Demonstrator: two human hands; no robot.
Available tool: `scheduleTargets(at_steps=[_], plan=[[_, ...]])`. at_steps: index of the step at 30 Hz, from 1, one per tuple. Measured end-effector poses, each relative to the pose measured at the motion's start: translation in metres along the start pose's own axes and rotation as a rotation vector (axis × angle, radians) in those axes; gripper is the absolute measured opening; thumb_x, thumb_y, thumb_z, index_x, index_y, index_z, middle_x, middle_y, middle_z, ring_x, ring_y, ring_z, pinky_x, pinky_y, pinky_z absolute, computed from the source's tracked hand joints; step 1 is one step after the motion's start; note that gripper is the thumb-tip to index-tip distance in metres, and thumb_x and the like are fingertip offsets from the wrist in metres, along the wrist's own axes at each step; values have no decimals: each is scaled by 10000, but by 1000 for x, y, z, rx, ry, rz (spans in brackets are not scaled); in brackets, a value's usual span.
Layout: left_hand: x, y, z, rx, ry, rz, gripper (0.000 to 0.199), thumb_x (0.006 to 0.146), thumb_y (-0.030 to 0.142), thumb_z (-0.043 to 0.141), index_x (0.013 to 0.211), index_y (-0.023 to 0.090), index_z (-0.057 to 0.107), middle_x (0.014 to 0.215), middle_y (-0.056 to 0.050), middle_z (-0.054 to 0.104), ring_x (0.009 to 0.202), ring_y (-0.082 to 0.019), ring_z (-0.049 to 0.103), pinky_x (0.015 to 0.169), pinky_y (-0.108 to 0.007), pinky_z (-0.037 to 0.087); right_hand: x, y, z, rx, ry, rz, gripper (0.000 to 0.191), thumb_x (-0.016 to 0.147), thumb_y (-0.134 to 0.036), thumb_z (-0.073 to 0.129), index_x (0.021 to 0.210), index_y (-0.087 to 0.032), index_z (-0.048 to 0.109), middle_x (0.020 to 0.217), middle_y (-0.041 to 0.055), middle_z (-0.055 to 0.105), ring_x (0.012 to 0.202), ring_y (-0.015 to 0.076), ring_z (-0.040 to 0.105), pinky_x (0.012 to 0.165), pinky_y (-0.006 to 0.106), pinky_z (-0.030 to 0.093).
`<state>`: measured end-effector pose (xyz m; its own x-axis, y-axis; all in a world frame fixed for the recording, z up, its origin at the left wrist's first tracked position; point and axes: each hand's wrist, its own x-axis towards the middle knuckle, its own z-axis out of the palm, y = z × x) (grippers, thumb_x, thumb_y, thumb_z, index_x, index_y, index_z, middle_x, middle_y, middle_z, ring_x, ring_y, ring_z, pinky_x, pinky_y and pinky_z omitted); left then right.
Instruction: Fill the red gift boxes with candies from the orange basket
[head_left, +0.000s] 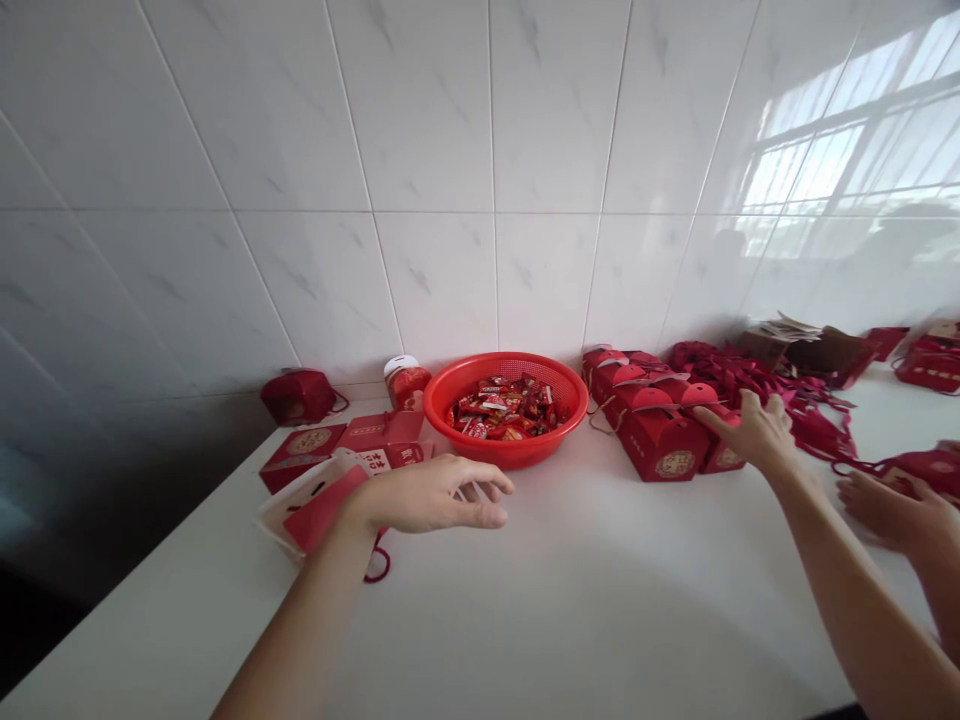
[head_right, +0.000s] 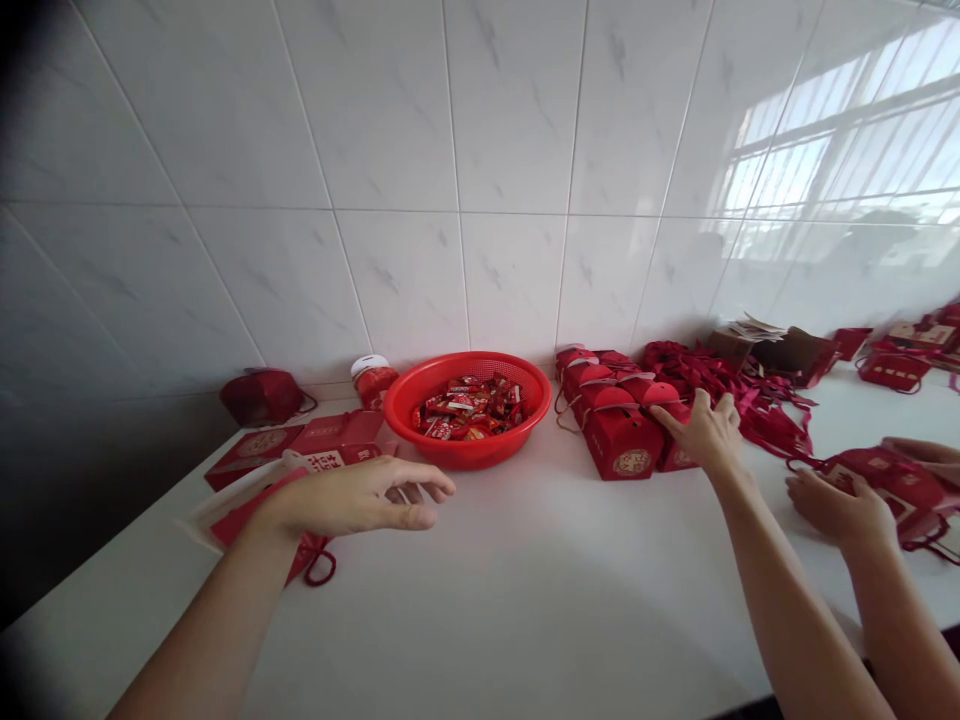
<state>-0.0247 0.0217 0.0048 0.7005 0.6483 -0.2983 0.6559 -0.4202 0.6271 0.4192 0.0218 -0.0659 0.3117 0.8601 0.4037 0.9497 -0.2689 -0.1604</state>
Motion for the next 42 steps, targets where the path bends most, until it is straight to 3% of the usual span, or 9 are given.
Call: scheduleTargets(at_steps=[3,6,9,15,20,24,26,35,42], plan=[[1,0,0,-1,-6,-5,581,857,614,578,1285,223,607,1292,-73,646,1138,-223,618,910,-278,474,-18,-38,5,59,148,-20,615,922,-530,415,1391,-134,447,1480,283,371,1363,443,362,984,533,396],[1,0,0,7,-10,-18,577,858,603,586,1290,220,605,1296,-69,642,1124,-213,622,893,-263,474,-29,-62,23,41,48,-267,526,908,-450,460,1344,-161,518,1525,221,353,1419,378,320,1099,558,307],[1,-1,0,5,-18,-7,568,861,586,593,1295,219,605,1294,-70,642,1107,-212,629,873,-258,478,-26,-61,45,17,28,-377,448,894,-358,453,1261,-143,596,1512,218,379,1439,383,297,1117,580,291],[-5,-9,-7,-29,57,-17,559,837,582,617,1275,234,624,1257,-68,666,1108,-231,630,881,-269,479,-11,-33,74,83,240,-472,391,899,-343,446,1199,-178,635,1477,183,442,1408,379,363,1056,565,407],[-32,-25,-27,-76,320,-102,579,815,606,614,1287,271,614,1227,-50,687,1110,-236,640,911,-299,497,-10,-23,79,92,275,-502,391,908,-381,453,1191,-182,637,1475,177,448,1376,391,408,1051,576,412],[-49,-50,-43,-8,643,-290,614,778,610,606,1278,254,623,1268,-85,668,1133,-270,630,902,-332,513,-14,-29,74,123,311,-484,398,899,-416,491,1197,-187,623,1507,180,410,1412,394,361,1097,614,343],[-53,-64,-48,62,707,-393,617,756,595,603,1260,241,635,1283,-93,660,1134,-285,627,887,-334,513,-17,-41,65,165,350,-478,407,902,-440,506,1203,-187,614,1525,184,384,1426,392,340,1112,619,319],[-56,-95,-57,52,534,-588,570,674,547,613,1139,223,680,1126,-69,725,932,-276,687,750,-310,510,-45,-135,17,542,334,-606,277,899,-344,570,1157,-266,633,1380,132,540,1283,337,505,1034,568,445],[-43,-69,-49,88,378,-413,713,651,604,709,1265,251,622,1217,-61,696,1107,-271,644,865,-285,496,-73,-209,10,671,67,-953,313,927,-274,558,1233,-224,599,1368,152,552,1275,299,518,1036,525,470]])
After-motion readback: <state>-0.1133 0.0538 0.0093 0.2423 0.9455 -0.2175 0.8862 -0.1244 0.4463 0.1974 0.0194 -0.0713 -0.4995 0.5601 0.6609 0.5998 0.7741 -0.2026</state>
